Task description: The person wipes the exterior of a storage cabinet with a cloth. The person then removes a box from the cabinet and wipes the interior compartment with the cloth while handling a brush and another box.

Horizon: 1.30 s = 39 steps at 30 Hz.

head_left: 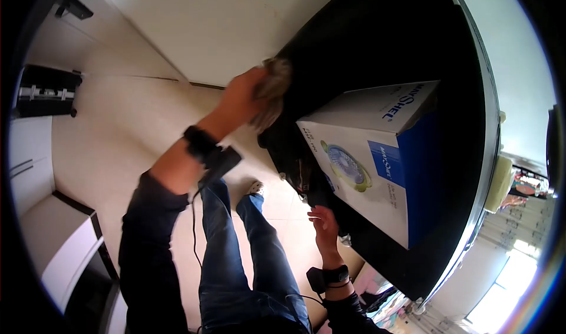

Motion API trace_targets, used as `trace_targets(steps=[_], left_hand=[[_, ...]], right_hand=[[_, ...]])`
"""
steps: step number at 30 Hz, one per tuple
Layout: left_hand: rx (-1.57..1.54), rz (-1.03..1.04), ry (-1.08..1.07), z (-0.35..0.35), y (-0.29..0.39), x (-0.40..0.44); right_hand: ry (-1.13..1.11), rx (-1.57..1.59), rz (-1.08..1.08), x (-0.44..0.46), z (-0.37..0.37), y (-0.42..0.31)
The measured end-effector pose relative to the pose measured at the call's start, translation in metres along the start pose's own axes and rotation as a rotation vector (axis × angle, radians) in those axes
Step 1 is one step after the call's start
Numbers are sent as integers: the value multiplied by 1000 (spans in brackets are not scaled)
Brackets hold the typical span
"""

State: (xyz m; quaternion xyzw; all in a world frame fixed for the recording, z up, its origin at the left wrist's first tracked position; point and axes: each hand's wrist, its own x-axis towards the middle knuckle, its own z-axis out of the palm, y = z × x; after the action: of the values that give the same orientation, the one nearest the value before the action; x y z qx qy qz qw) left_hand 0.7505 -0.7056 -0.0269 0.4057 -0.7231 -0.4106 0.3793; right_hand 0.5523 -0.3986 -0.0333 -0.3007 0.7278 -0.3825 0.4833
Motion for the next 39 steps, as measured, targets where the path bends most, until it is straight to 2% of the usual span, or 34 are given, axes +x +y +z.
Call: trace_targets(steps=[1, 3, 4, 6, 7, 9, 10, 12, 13, 17, 20, 22, 24, 26, 28, 29, 30, 32, 35, 36, 38, 39], left_hand=[[89, -8, 30, 17, 14, 9], [122, 134, 198, 52, 24, 24], [127, 134, 214, 66, 24, 31], [248, 469, 203, 90, 20, 42], [254, 462, 217, 100, 19, 47], [423, 705, 100, 117, 15, 57], [428, 695, 113, 122, 9, 61], [580, 747, -27, 126, -2, 69], [577, 763, -24, 126, -6, 71], [658, 687, -113, 130, -10, 67], [820, 610, -99, 101, -5, 56], [1037, 390, -283, 71, -2, 46], [1084, 183, -219, 54, -9, 37], [862, -70, -172, 29, -6, 29], [268, -109, -46, -3, 16, 14], [104, -237, 32, -7, 5, -1], [-62, -364, 107, -9, -6, -13], [-571, -616, 122, -8, -10, -38], [-732, -665, -57, -7, -1, -54], [-726, -649, -145, -4, -5, -57], [-676, -500, -265, 7, -9, -49], [-662, -470, -328, 8, -6, -40]], right_hand=[[-17, 49, -15, 3, -4, -5], [-45, 142, -31, 9, -8, -13], [-49, 187, -24, 9, -9, -13], [-79, 164, -9, 7, -10, -15], [-96, 173, -4, 6, -10, -15], [-116, 187, 12, 3, -11, -14], [-119, 167, 36, 3, -10, -16], [-122, 176, 68, 3, -9, -18], [-127, 172, 71, 4, -10, -17], [-171, 177, 87, 13, -5, -21], [-179, 168, 93, 25, -1, -29], [-216, 181, 88, 35, 4, -37], [-272, 188, 79, 45, 11, -40], [-331, 197, 68, 56, 22, -47], [-389, 219, 9, 66, 42, -62], [-339, 254, -14, 71, 54, -76], [-381, 266, -86, 79, 62, -83], [-331, 278, -207, 92, 85, -109], [-217, 141, -247, 114, 116, -137], [-246, 96, -135, 122, 121, -146], [-233, 97, -94, 138, 131, -139], [-166, 110, -153, 142, 134, -143]])
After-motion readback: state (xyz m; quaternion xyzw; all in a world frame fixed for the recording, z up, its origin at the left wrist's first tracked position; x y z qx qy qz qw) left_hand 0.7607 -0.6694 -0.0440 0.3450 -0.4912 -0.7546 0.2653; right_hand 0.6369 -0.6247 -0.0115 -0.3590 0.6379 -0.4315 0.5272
